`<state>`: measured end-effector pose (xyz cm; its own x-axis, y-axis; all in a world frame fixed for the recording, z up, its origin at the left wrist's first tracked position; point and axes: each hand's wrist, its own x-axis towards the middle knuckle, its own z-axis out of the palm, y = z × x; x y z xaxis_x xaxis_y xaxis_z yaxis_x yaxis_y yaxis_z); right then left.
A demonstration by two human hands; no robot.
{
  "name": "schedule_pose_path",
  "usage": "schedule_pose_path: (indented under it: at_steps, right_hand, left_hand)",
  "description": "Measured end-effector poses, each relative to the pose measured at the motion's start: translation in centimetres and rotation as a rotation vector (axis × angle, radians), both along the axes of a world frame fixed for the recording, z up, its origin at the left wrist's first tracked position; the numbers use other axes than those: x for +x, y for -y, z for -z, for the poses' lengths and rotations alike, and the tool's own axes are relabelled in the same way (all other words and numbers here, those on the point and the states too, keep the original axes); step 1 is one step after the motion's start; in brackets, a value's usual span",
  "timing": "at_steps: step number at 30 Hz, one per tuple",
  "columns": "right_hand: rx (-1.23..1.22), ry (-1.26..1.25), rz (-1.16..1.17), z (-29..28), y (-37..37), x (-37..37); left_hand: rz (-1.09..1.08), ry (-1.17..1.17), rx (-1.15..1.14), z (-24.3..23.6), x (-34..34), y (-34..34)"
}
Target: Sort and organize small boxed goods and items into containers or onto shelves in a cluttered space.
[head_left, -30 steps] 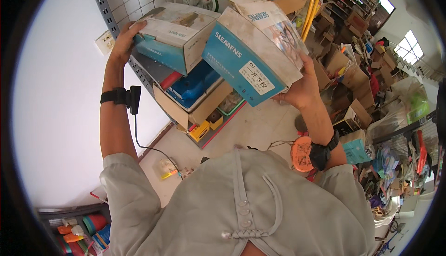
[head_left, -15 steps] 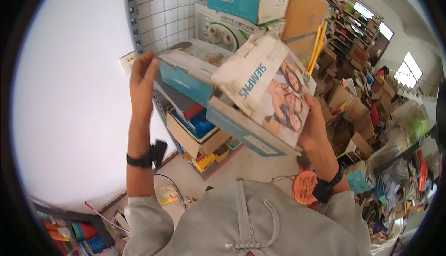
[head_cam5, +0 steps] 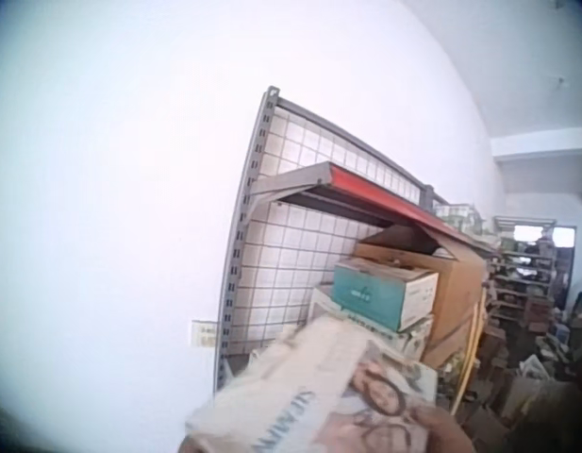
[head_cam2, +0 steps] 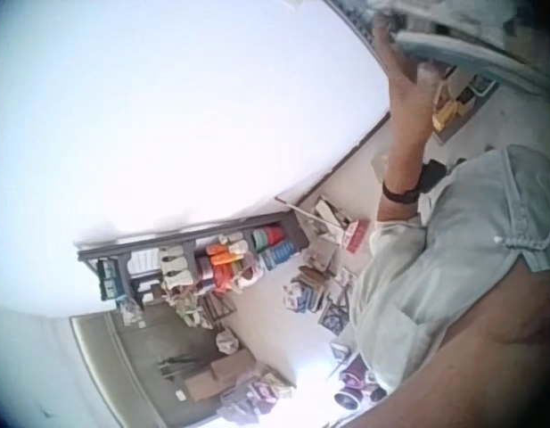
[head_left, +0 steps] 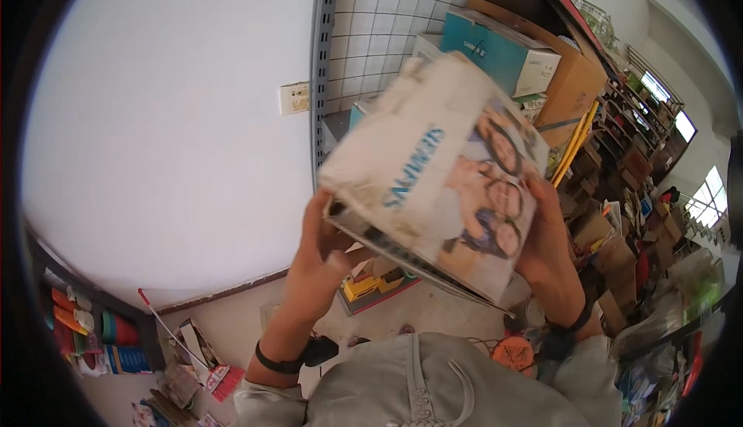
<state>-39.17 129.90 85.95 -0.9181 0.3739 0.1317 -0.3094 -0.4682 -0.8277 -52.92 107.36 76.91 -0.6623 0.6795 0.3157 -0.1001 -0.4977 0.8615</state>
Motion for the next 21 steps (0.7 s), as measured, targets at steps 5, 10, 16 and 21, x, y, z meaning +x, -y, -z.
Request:
schedule_pose_path:
  at_steps: [5, 10, 16, 21]
  right_hand:
    - [-0.003, 0.057, -0.107, -0.4, 1.2, -6.1]
    - [-0.068, -0.090, -0.117, 2.7, 4.6, -13.6]
    - [-0.152, -0.077, -0.069, 5.6, 8.9, -15.8]
    - [-0.138, -0.023, -0.060, 7.7, 11.0, -15.3]
  left_hand:
    - [-0.265, 0.237, 0.231, -0.8, -1.1, 0.0]
    - [-0.305, 0.299, 0.279, 0.4, -1.7, 1.2]
    - [-0.481, 0.261, 0.205, 1.0, -2.7, 3.2]
    - [-0.524, 0.348, 0.193, 1.6, -4.0, 4.9]
